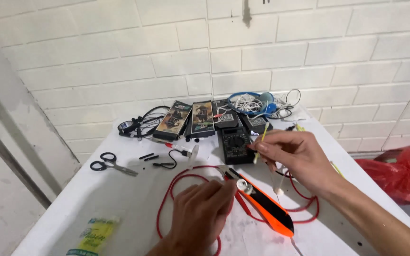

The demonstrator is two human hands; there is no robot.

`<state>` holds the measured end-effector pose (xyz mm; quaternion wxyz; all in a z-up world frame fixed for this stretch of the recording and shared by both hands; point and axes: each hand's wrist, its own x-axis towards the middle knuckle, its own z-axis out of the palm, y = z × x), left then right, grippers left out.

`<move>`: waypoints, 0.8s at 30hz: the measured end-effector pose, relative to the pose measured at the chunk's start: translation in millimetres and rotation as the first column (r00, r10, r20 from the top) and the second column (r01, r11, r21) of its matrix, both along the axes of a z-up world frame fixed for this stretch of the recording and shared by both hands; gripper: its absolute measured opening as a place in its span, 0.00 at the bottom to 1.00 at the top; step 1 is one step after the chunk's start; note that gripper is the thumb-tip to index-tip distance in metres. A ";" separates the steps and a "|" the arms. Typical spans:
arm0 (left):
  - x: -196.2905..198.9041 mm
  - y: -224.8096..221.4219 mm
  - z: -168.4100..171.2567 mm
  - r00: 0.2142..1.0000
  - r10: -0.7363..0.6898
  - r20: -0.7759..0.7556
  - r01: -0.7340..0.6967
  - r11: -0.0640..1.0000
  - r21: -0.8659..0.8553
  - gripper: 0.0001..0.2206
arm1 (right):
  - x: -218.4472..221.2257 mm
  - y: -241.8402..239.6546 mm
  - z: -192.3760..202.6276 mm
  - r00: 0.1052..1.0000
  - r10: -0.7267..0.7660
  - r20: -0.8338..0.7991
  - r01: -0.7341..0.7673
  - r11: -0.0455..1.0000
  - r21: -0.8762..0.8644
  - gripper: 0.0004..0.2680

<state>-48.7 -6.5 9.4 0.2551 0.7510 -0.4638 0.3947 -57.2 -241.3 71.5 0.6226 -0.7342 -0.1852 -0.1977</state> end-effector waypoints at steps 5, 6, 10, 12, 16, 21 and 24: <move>-4.5 -2.3 2.8 1.000 -0.005 -0.002 0.005 0.999 -0.041 0.04 | -6.0 0.1 -0.6 1.000 -0.009 0.016 0.008 0.994 0.106 0.06; -3.0 -3.2 0.2 1.000 0.002 -0.004 -0.002 0.999 -0.045 0.05 | -8.1 0.4 0.1 0.997 0.029 0.067 -0.033 0.997 0.068 0.02; -4.6 -3.7 -0.7 0.996 0.029 -0.089 -0.030 1.000 -0.010 0.02 | -15.4 9.5 0.7 0.998 0.024 0.056 -0.020 0.998 -0.061 0.03; -2.7 -4.3 -2.3 0.991 0.054 -0.120 -0.055 0.998 -0.004 0.03 | -16.1 12.5 1.9 0.987 0.153 0.048 -0.145 0.981 -0.130 0.03; -1.2 -5.4 -4.1 0.992 0.052 -0.117 -0.055 0.998 -0.018 0.03 | -13.0 15.7 -5.7 0.999 0.037 0.023 -0.031 0.975 -0.219 0.02; -1.4 -5.0 -5.9 0.986 0.019 -0.168 -0.015 1.000 0.022 0.04 | -18.3 24.2 -5.5 0.994 -0.035 0.104 0.062 0.959 -0.276 0.02; 1.0 -3.3 -8.5 0.980 0.022 -0.199 -0.008 0.997 0.074 0.09 | -17.6 22.4 -6.4 0.998 0.030 0.058 -0.011 0.956 -0.292 0.03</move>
